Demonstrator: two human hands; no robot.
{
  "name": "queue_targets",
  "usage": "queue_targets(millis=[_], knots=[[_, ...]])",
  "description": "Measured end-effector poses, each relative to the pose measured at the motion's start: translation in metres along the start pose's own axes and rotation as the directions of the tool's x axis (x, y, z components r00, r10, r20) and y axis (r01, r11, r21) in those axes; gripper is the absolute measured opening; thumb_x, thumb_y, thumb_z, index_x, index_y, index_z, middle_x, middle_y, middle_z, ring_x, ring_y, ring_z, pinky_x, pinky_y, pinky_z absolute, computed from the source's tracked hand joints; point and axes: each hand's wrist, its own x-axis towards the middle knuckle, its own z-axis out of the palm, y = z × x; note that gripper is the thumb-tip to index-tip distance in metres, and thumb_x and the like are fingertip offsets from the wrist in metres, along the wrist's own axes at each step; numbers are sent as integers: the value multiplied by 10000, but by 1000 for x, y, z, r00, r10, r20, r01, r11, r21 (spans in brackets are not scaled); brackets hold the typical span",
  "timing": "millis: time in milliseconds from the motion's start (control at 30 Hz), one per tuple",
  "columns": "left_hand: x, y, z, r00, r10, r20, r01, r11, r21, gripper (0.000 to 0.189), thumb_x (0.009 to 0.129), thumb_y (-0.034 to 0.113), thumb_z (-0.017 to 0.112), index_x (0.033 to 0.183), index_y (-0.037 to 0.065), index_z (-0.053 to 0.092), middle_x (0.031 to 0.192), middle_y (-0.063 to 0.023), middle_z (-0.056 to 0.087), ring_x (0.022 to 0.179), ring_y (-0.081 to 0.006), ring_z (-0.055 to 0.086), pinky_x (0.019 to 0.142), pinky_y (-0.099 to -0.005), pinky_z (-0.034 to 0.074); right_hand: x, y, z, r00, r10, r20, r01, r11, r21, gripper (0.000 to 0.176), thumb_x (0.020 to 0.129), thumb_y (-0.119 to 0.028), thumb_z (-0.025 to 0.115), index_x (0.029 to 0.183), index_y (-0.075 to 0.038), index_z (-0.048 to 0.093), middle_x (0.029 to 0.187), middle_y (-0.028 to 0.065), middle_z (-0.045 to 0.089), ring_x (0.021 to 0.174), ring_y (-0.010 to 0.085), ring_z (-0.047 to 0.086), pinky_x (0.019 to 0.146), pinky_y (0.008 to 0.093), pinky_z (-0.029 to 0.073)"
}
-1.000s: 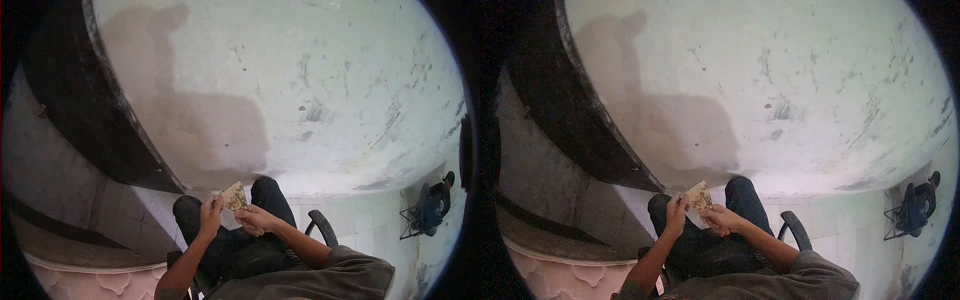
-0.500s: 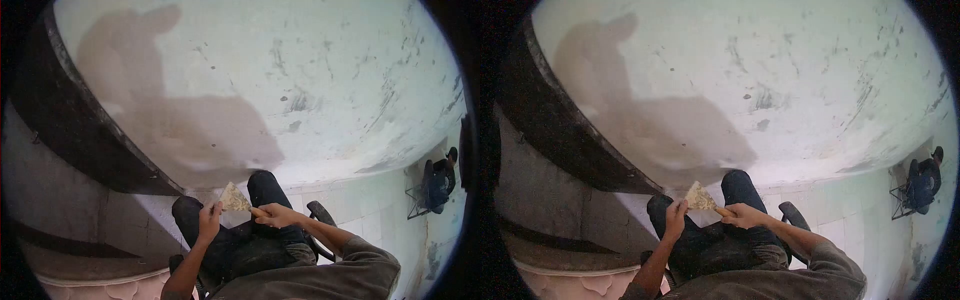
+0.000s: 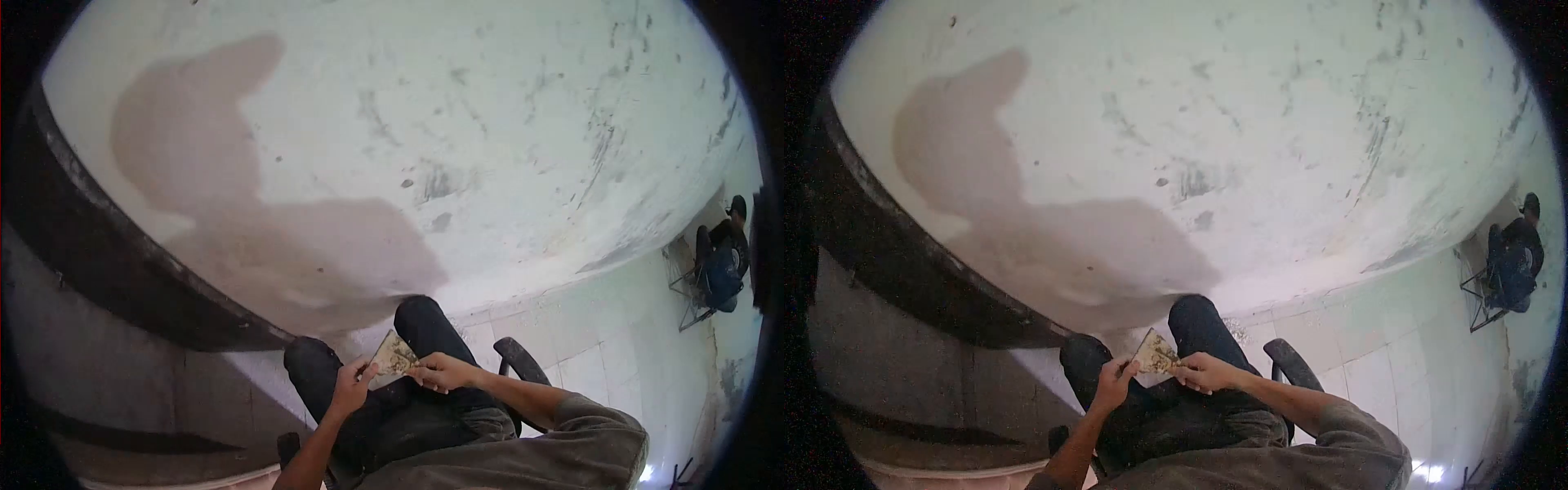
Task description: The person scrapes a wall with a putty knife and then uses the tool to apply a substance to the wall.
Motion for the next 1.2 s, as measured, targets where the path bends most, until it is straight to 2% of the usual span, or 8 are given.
queue_targets(millis=[133,300,433,533,600,900,1000,1200], knots=[[10,3,8,997,-79,-19,78,996,-42,293,924,223,571,830,-53,593,667,-27,543,655,-88,493,600,-271,397,-8,-4,-6,999,-13,-32,14,999,40,363,974,-344,509,797,-29,547,597,-17,472,474,69,455,416,234,361],[30,-19,17,981,-193,-20,182,949,-259,276,927,206,563,758,-11,593,646,18,502,625,-67,457,585,-244,367,-21,8,-16,921,-294,-257,218,933,-287,317,916,-292,592,922,22,549,656,95,529,636,183,539,566,339,410],[39,0,23,983,-143,117,160,976,-151,206,939,178,537,797,32,570,716,34,492,649,-64,445,615,-241,375,-35,14,-20,888,-290,-356,172,929,-327,321,911,-279,593,944,36,546,664,165,535,614,259,548,575,378,421],[44,10,33,985,-141,103,156,974,-165,265,931,185,553,742,0,567,644,27,494,625,-59,452,571,-235,357,-44,19,-21,848,-349,-399,213,914,-346,304,914,-270,586,915,30,541,658,190,536,601,316,560,564,385,421],[49,22,40,983,-97,155,129,969,-213,233,942,181,528,745,56,518,681,47,436,613,-57,404,572,-240,339,-52,20,-28,852,-359,-380,224,907,-356,291,914,-260,583,877,25,542,643,191,540,587,354,562,544,398,419],[60,20,55,965,-87,246,114,989,-97,259,949,194,503,734,50,513,651,33,439,606,-62,404,562,-246,327,-74,34,-31,744,-442,-502,144,839,-525,257,894,-242,615,836,-9,524,615,159,532,602,348,580,547,405,431],[64,17,58,962,-62,265,92,990,-103,262,931,189,534,763,-8,571,660,3,535,614,-67,469,573,-239,369,-81,33,-32,748,-412,-520,65,826,-560,254,896,-239,612,837,-8,524,628,170,546,617,368,582,559,421,437],[68,4,65,937,-57,345,127,974,-185,247,928,195,510,793,1,582,705,-1,548,650,-77,478,604,-241,374,-87,40,-35,756,-377,-534,6,821,-571,312,909,-300,588,837,-1,538,663,207,593,624,391,602,554,455,448]])
